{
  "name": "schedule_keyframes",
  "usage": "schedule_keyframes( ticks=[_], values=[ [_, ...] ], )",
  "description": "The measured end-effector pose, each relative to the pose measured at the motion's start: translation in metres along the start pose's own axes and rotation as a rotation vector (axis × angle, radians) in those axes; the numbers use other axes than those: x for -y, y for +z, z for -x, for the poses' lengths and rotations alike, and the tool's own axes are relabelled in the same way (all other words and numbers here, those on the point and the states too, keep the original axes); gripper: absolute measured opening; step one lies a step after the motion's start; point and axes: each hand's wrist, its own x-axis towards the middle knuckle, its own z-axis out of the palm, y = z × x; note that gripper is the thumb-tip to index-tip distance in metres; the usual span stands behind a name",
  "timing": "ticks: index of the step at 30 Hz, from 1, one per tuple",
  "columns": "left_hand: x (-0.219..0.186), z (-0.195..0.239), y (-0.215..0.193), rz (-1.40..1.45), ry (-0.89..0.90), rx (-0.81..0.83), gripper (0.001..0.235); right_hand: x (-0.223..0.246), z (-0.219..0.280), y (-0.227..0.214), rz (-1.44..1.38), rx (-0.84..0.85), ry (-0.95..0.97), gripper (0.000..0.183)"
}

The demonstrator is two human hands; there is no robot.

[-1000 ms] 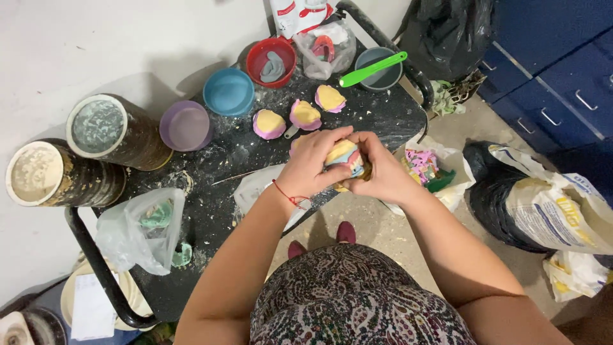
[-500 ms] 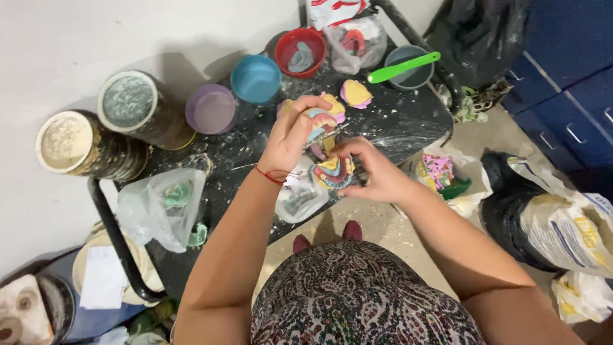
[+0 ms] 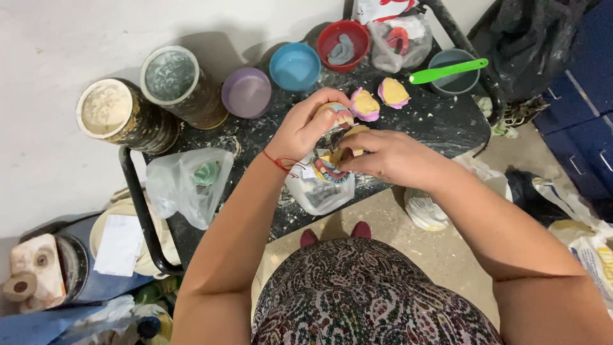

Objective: Inspecting, fitting, and organizing dental casts and prosthetic components at a laboratory bench.

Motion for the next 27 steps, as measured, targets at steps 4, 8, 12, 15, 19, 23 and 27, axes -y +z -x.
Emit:
schedule_keyframes(
  ticks=[4,8,12,15,19,23,27],
  values=[
    [0.024,0.008,-0.021,-0.051,-0.014,-0.035,0.041,-0.013,0.015,-0.002,-0.166,0.023,0.123,0.019],
    [0.013,0.024,-0.05,-0.068,-0.114,-0.189,0.056,-0.017,0.044,0.023,-0.103,0.002,0.233,0.016],
    [0.006,0.037,-0.07,-0.078,-0.158,-0.337,0.067,0.037,-0.006,0.045,-0.048,-0.035,0.116,0.012],
    [0.029,0.042,-0.073,0.038,-0.122,-0.359,0.069,0.004,0.039,0.128,0.242,-0.027,0.166,0.005],
    [0.023,0.036,-0.06,0.333,-0.125,-0.175,0.075,-0.017,0.059,0.161,0.305,0.034,0.196,0.006],
    [-0.017,0.027,-0.038,0.513,-0.774,-0.926,0.085,-0.004,0.043,0.138,0.225,-0.006,0.211,0.008],
    [0.036,0.052,-0.052,0.503,-0.359,-0.549,0.092,-0.013,0.052,0.117,0.028,-0.159,0.363,0.006]
  ],
)
